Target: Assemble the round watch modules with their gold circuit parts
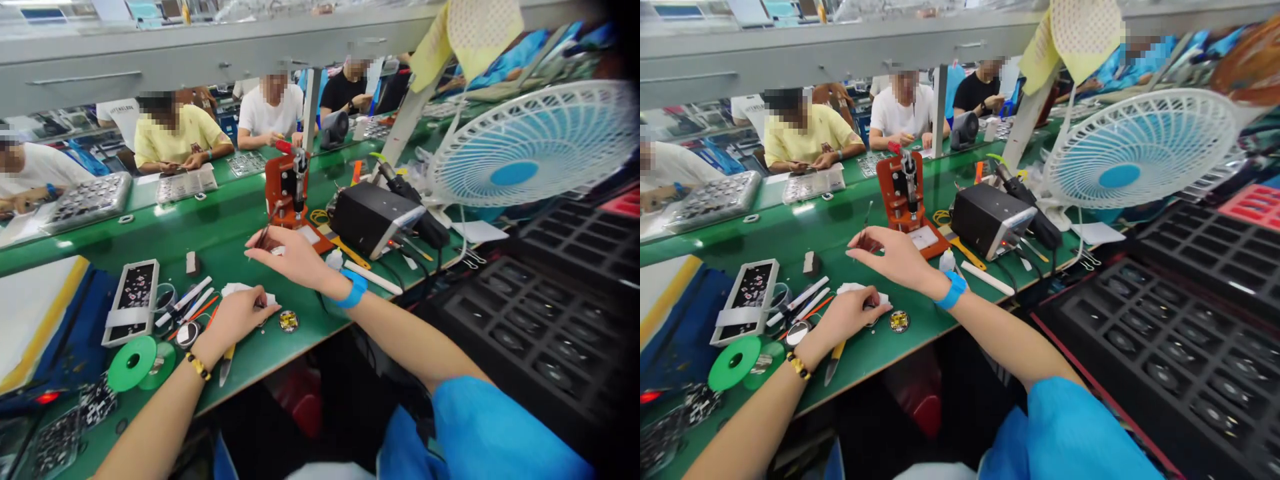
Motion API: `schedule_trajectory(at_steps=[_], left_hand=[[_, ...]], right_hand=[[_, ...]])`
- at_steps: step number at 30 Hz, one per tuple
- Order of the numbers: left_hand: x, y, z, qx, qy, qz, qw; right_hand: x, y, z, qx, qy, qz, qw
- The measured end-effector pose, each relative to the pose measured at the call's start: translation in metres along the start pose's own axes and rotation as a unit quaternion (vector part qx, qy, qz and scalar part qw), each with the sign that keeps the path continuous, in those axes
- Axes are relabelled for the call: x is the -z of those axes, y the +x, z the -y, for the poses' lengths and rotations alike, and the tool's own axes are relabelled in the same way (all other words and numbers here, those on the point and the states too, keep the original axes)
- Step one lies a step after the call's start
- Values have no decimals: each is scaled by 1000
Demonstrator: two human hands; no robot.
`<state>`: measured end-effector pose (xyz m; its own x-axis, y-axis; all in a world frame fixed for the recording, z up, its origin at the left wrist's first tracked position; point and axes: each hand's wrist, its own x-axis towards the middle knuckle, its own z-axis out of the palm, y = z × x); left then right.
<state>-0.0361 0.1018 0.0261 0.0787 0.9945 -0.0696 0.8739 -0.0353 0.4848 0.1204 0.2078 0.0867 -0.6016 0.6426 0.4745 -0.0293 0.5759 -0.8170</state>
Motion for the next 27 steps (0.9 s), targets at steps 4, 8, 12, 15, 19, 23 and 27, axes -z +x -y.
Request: schedule_trajectory(at_steps=[4,8,12,15,19,23,27], left_hand=[[-2,2,8,-45,72,-66,994],[2,3,10,-121,81,-112,983],[2,-2,2,-187,10,-58,981],[-4,-6,-5,-216,-10,-11,976],[-10,-9,-11,-223,-5,15,975],[-8,-10,-13,-213,-18,31,976],[-3,-10,-13,-204,-30,46,977]], right_hand=[[20,-61,9,-53,-49,-43,996],[22,-126,-3,-152,-79,-93,981],[9,-163,-14,-199,-90,-116,969],[2,-174,-16,-196,-121,-129,965],[-2,-182,-18,-174,-141,-158,962],[-5,-188,-23,-173,-119,-180,961],[-8,-190,-23,-177,-111,-179,962]])
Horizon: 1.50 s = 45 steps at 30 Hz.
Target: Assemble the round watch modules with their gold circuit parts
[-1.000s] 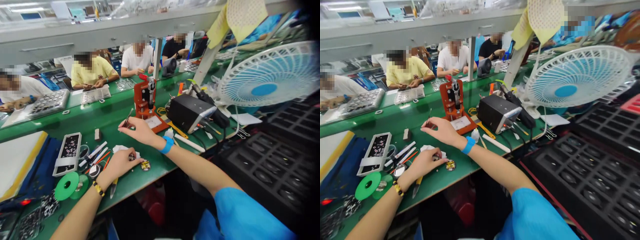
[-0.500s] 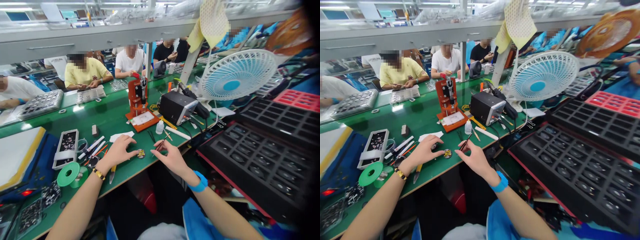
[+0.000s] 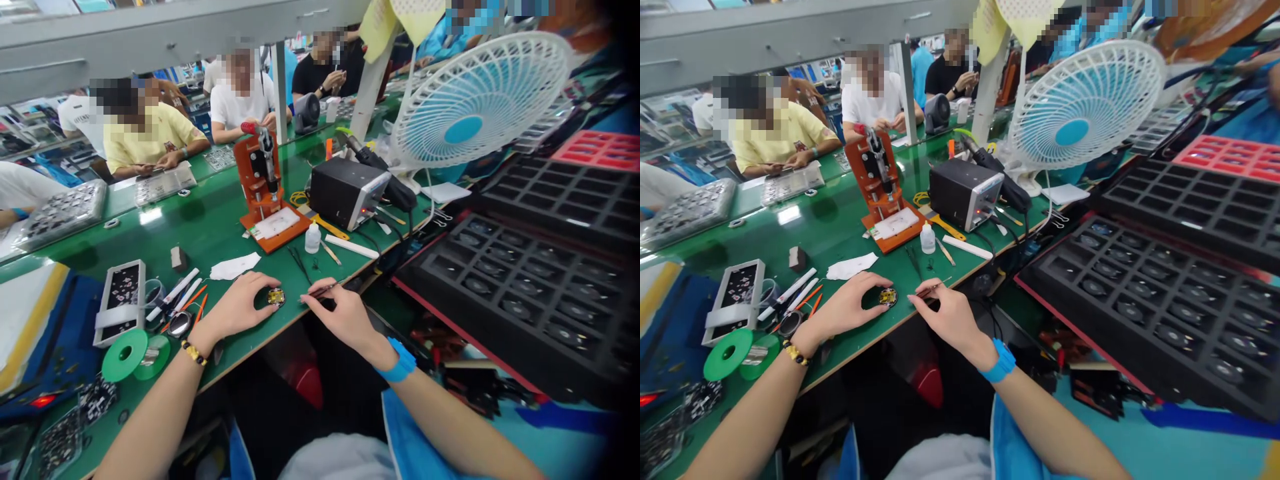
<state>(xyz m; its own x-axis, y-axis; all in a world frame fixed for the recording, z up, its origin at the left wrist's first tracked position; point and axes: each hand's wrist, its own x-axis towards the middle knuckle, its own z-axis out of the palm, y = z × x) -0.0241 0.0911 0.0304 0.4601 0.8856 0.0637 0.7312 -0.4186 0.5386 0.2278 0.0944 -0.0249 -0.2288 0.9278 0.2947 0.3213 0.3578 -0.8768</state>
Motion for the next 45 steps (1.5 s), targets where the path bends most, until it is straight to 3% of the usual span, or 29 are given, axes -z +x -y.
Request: schedule_trajectory(at_steps=[13,23,45], left_hand=[[1,1,0,-14,-1,4,1000],[0,2,-1,-16,0,0,1000],[0,3,1,-8,-4,14,1000]], right_hand=[[-18,-5,-1,51,-7,-38,998],[-20,-2,5,122,-38,-13,992],[-22,-4,5,77,-67,-16,995]])
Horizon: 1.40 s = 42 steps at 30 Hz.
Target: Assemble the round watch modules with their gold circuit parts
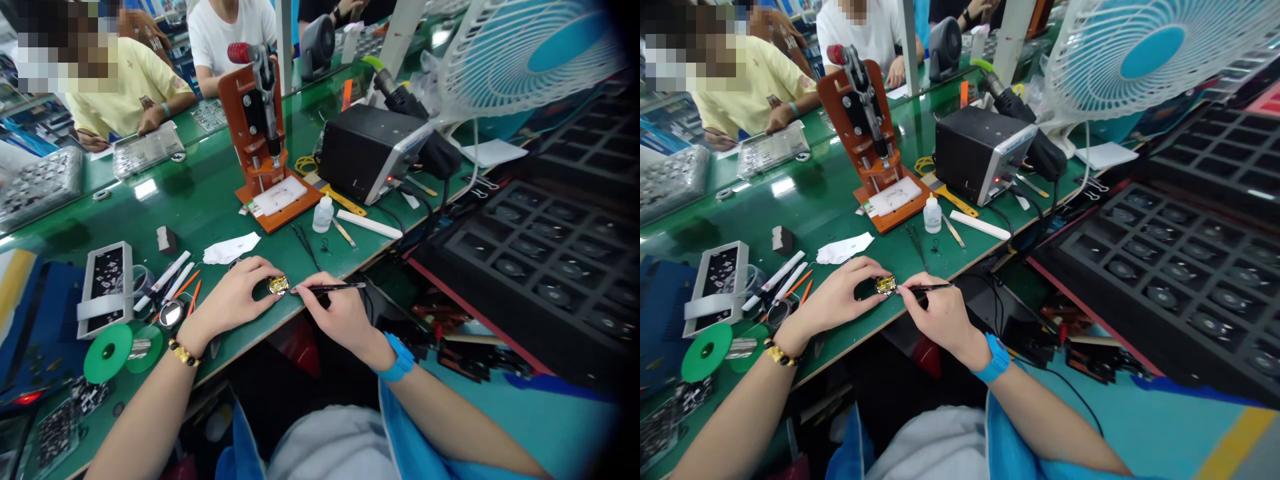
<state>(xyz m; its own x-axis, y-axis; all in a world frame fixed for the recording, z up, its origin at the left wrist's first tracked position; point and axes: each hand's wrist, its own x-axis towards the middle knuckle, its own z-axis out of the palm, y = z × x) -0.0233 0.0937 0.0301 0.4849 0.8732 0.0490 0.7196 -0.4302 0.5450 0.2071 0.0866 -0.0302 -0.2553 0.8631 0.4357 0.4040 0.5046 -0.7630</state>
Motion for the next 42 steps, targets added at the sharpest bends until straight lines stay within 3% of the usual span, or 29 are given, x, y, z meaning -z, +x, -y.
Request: schedule_trajectory(at_steps=[24,42], left_hand=[[-1,0,0,3,2,2,1000],[-8,1,6,38,-61,-10,997]], right_hand=[[-2,0,4,0,-15,-9,1000],[-2,4,9,-18,-1,1,1000]])
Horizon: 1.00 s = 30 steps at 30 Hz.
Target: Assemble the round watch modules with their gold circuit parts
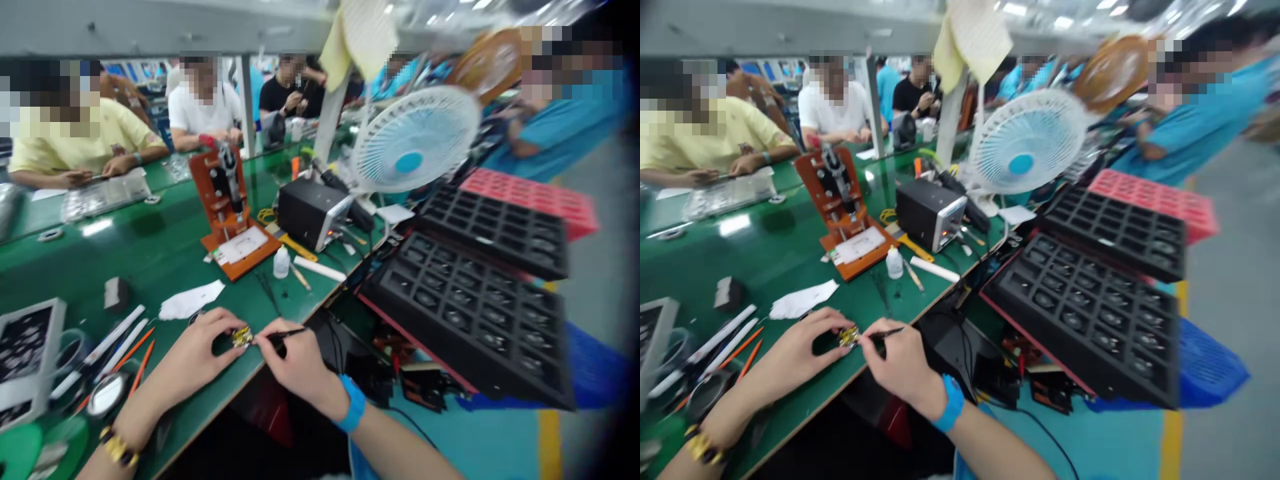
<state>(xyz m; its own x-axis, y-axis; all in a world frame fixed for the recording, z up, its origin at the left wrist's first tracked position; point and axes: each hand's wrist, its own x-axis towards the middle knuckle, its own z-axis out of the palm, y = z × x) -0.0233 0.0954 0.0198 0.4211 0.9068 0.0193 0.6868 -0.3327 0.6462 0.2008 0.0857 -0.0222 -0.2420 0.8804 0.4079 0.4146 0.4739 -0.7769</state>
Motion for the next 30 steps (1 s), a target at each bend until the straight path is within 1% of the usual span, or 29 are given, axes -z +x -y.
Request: schedule_trajectory(at_steps=[4,10,15,19,25,30], left_hand=[[-6,1,8,4,-11,2,1000],[-11,0,14,20,-3,-1,1000],[-13,1,18,-15,10,-24,1000],[-13,2,24,-40,23,-46,998],[-14,3,31,-48,46,-46,997],[-14,4,30,-55,36,-49,997]], right_hand=[[1,1,-2,-19,3,3,1000],[0,0,-2,-32,8,-2,999],[-1,-1,-3,-31,9,1,999],[-1,0,-2,-18,-2,-10,1000],[-1,0,-1,-17,-6,-15,1000],[-4,-1,-4,-13,-3,-20,1000]])
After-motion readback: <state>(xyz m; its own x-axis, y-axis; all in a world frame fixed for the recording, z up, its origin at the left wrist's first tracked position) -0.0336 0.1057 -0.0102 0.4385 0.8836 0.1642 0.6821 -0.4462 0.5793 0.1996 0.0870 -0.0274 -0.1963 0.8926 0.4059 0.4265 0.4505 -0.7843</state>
